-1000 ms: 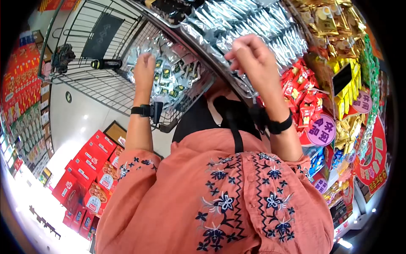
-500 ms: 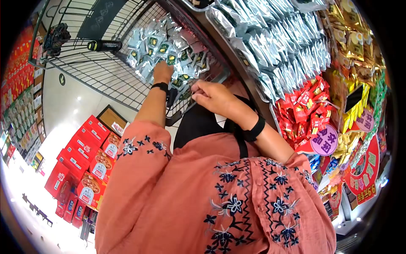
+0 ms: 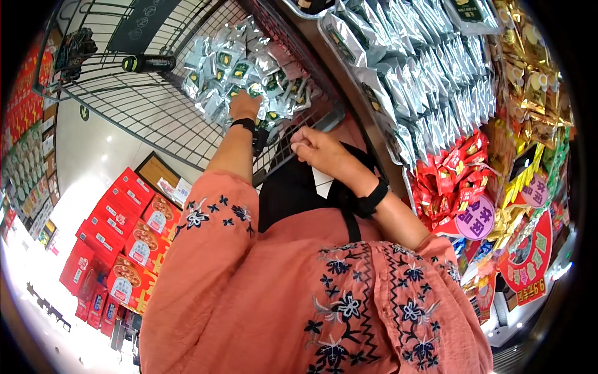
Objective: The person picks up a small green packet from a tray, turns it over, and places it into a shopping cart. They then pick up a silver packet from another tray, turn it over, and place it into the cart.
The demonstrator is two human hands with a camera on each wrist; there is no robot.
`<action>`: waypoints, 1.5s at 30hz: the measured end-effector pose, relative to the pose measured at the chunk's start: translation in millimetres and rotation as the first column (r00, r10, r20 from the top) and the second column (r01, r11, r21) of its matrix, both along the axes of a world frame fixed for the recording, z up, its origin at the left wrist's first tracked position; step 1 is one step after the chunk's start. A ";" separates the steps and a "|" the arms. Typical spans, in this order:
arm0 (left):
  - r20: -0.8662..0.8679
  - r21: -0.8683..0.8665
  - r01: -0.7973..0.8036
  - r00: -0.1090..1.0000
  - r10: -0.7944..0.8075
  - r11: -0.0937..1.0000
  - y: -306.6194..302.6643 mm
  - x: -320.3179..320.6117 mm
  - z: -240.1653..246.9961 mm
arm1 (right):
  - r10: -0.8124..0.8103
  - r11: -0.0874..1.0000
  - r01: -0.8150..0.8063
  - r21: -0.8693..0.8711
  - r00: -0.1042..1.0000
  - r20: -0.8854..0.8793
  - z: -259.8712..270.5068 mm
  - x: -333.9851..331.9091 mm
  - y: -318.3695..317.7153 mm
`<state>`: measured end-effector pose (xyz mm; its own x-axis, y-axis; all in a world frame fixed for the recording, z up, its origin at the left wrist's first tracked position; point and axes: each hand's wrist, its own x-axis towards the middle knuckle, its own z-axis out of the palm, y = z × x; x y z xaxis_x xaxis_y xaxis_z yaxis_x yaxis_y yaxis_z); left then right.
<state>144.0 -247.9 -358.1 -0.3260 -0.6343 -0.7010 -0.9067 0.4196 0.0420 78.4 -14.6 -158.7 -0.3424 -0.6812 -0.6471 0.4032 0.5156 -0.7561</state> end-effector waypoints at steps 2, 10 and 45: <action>0.013 -0.005 0.012 1.000 -0.012 1.000 -2.3 -2.1 -7.6 | -0.028 0.999 0.027 0.020 0.999 0.031 1.5 -2.4 -0.1; -0.143 0.246 -0.136 0.974 0.174 0.960 -9.9 4.1 -30.3 | -0.105 0.988 0.082 0.128 0.977 0.187 8.7 -10.6 -0.8; -0.733 0.676 0.354 0.416 0.538 0.647 88.6 -78.0 389.3 | -0.473 0.836 0.417 -0.356 0.877 -0.084 197.1 -93.4 69.0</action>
<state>66.0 -159.3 31.2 -0.9472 -0.2068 -0.2450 -0.1938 -0.2392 0.9514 -15.0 54.4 38.4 -0.7388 -0.5870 -0.3310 0.3879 0.0313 -0.9212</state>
